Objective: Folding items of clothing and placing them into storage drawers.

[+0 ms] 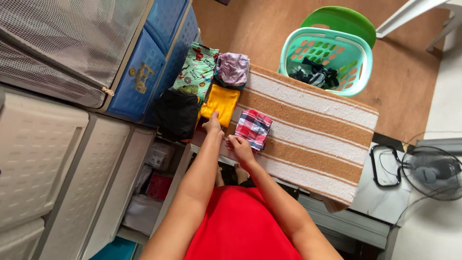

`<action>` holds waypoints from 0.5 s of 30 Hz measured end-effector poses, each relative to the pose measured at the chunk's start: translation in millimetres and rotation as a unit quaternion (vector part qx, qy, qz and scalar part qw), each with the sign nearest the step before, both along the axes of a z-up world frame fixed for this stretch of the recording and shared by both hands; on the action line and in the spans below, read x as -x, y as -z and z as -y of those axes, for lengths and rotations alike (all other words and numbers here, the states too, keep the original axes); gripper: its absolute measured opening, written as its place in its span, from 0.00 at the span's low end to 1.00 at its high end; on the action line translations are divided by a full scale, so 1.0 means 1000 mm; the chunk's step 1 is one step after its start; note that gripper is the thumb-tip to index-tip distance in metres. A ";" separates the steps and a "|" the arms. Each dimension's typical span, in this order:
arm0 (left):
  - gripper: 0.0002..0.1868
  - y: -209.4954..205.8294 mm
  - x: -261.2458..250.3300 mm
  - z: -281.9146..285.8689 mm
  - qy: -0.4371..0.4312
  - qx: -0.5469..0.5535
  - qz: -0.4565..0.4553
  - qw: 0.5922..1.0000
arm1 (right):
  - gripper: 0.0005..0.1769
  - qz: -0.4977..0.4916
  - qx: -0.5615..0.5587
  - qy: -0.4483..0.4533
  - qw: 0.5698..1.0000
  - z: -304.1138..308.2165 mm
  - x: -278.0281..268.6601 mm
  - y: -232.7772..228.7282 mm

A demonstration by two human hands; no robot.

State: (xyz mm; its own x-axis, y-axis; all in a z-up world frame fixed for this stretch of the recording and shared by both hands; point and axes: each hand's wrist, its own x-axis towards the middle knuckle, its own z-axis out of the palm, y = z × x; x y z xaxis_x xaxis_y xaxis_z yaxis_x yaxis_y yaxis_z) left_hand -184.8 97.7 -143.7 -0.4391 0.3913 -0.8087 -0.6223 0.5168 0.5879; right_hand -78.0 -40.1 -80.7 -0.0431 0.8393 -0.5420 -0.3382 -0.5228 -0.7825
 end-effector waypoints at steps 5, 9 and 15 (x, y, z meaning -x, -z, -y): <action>0.56 -0.010 -0.002 -0.003 0.008 0.066 -0.043 0.997 | 0.14 -0.010 -0.070 0.004 0.998 -0.019 -0.002 -0.034; 0.55 -0.027 -0.005 0.008 0.046 0.104 -0.081 0.990 | 0.13 0.096 -0.108 0.033 0.989 -0.032 -0.019 -0.024; 0.33 -0.039 -0.002 0.039 0.083 0.073 -0.162 0.981 | 0.12 0.040 -0.058 0.041 0.997 -0.083 -0.019 -0.022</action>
State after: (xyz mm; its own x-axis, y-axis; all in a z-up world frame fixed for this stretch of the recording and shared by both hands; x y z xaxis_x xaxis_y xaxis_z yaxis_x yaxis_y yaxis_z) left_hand -183.1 58.4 -105.0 -0.6223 0.3698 -0.6899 -0.3155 0.6881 0.6534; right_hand -59.1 42.7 -58.2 0.0669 0.8952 -0.4406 -0.3103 -0.4010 -0.8619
